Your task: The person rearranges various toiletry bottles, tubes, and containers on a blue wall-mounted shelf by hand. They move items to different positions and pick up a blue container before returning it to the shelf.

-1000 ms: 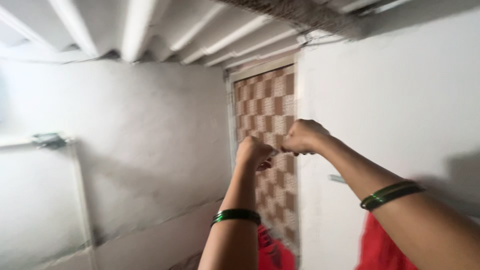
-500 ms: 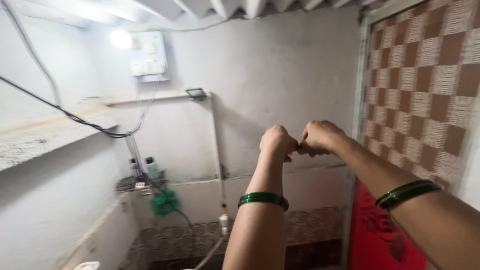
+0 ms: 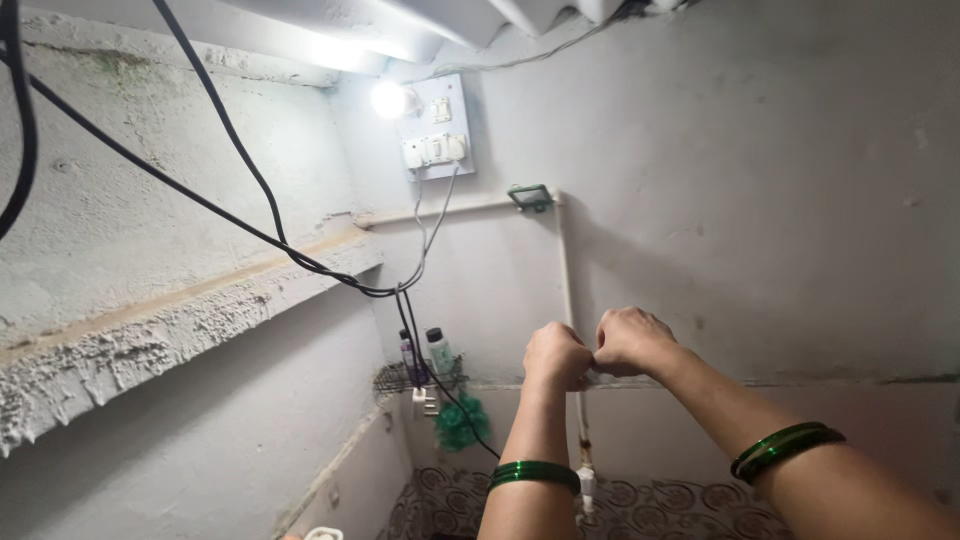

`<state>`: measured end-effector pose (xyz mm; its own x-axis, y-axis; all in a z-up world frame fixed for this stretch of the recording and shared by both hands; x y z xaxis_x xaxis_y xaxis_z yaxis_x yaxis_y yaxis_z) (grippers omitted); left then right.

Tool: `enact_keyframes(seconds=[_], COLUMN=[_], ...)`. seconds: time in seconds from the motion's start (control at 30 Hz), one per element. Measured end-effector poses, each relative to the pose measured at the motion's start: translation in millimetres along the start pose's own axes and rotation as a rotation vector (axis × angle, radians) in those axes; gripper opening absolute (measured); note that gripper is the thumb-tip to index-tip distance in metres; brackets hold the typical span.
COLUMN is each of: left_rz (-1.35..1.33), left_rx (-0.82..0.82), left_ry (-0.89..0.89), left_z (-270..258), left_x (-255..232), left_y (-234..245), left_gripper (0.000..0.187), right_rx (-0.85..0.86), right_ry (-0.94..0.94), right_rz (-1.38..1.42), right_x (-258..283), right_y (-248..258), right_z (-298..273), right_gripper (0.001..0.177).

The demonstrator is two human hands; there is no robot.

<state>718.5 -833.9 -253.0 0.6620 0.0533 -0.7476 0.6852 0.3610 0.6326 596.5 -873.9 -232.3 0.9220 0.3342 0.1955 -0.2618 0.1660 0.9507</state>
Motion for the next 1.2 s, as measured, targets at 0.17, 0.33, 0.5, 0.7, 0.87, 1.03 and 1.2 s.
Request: enact_keyframes(seconds=[0.17, 0.33, 0.5, 0.7, 0.87, 1.03, 1.2], left_rz=[0.016, -0.029, 0.028, 0.114, 0.106, 0.150, 0.118], left_rx=[-0.047, -0.112, -0.213, -0.336, -0.342, -0.317, -0.266], left_ry=[-0.005, 0.073, 0.141, 0.166, 0.268, 0.384, 0.532], left_z=[59.7, 125.6, 202.6, 279.8, 324.1, 373.1, 441.6], left_x=[33.9, 63.5, 94.4, 138.1, 173.7, 215.1, 280.7], left_y=[3.1, -1.9, -7.0, -18.7, -10.6, 7.6, 28.6], left_gripper=[0.014, 0.017, 0.023, 0.046, 0.062, 0.077, 0.081], right_rx=[0.020, 0.050, 0.019, 0.111, 0.213, 0.341, 0.482], right_ry=[0.041, 0.089, 0.187, 0.258, 0.288, 0.387, 0.396], right_rz=[-0.005, -0.009, 0.008, 0.106, 0.209, 0.273, 0.290], right_x=[21.4, 33.4, 46.1, 61.3, 88.0, 127.6, 173.7], right_y=[-31.4, -59.6, -84.4, -118.0, -150.3, -203.6, -256.4], right_z=[69.8, 141.4, 215.6, 287.8, 343.1, 416.2, 488.4], right_gripper=[0.021, 0.023, 0.021, 0.013, 0.008, 0.009, 0.007])
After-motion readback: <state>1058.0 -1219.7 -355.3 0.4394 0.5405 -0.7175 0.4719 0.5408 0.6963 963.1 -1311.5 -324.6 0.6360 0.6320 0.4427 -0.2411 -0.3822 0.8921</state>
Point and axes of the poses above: each hand's wrist, its own z-axis towards the middle knuckle, its own y-axis out of the back of the hand, x = y × z, the point moved 4 cm from there along z, towards the middle knuckle, and after that the axes turned 3 degrees about -y, right-handed, at the moved point
